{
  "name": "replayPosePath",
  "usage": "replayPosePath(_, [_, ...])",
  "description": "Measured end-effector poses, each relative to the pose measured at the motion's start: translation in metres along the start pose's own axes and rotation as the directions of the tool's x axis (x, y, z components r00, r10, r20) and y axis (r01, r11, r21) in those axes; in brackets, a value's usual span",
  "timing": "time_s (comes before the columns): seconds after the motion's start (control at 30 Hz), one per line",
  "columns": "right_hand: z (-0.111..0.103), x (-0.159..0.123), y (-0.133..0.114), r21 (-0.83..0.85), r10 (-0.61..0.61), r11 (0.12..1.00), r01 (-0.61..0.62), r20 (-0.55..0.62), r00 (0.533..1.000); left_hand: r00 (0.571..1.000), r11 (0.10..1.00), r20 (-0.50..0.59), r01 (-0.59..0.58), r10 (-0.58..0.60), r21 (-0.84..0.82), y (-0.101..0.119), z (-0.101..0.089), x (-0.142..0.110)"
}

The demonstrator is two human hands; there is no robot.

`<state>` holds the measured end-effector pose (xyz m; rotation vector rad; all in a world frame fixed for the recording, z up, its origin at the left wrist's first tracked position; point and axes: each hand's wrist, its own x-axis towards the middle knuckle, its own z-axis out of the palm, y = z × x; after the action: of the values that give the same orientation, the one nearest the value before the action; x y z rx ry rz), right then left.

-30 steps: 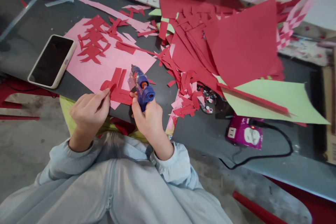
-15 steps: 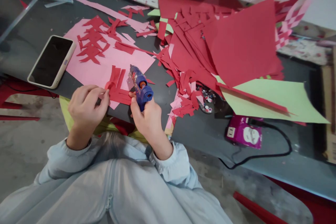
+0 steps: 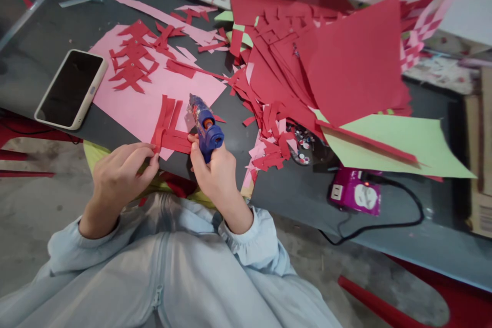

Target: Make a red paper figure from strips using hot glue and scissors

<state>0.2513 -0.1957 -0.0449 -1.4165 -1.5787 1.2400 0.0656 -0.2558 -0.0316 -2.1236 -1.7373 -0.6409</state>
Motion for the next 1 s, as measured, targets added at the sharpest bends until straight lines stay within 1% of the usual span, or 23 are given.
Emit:
replayPosePath(0.13, [0.0,-0.001,-0.002,0.007,0.024,1.0,-0.024,-0.018,1.0,0.999,1.0,0.033,-0.017,0.017,0.012,-0.001,0.001,-0.001])
replayPosePath(0.27, [-0.002,-0.002,-0.006,-0.008,0.052,0.999,-0.052,-0.001,0.999,0.999,0.998,0.038,-0.035,0.033,0.052,-0.002,0.0,0.001])
replayPosePath(0.4, [-0.003,-0.002,-0.007,-0.055,0.044,0.998,-0.043,0.007,0.999,0.995,0.998,0.102,-0.008,0.003,0.056,0.002,-0.004,0.004])
replayPosePath(0.5, [-0.003,-0.003,-0.006,-0.08,0.034,0.996,-0.033,0.013,0.999,0.99,1.0,0.142,-0.014,0.011,0.023,0.004,-0.006,0.004])
replayPosePath(0.6, [-0.005,-0.007,-0.01,-0.047,0.052,0.998,-0.052,0.013,0.999,0.991,0.999,0.13,-0.046,0.044,0.008,0.005,-0.007,0.002])
replayPosePath(0.7, [-0.013,-0.012,-0.019,0.025,0.1,0.995,-0.101,0.027,0.995,0.991,0.999,0.125,-0.043,0.042,0.01,0.006,-0.008,0.002])
replayPosePath(0.8, [-0.026,-0.014,-0.031,0.082,0.194,0.975,-0.207,0.141,0.971,0.988,0.999,0.146,-0.044,0.044,-0.005,0.006,-0.009,0.004])
replayPosePath(0.83, [-0.031,-0.014,-0.035,0.08,0.228,0.965,-0.248,0.201,0.953,0.988,0.999,0.148,-0.045,0.046,-0.009,0.006,-0.01,0.004])
replayPosePath(0.9, [-0.039,-0.013,-0.041,0.05,0.291,0.947,-0.317,0.283,0.914,0.988,0.999,0.151,-0.041,0.043,-0.014,0.007,-0.011,0.004])
replayPosePath(1.0, [-0.047,-0.009,-0.046,-0.011,0.368,0.92,-0.391,0.359,0.857,0.981,0.999,0.19,-0.03,0.033,-0.019,0.008,-0.013,0.004])
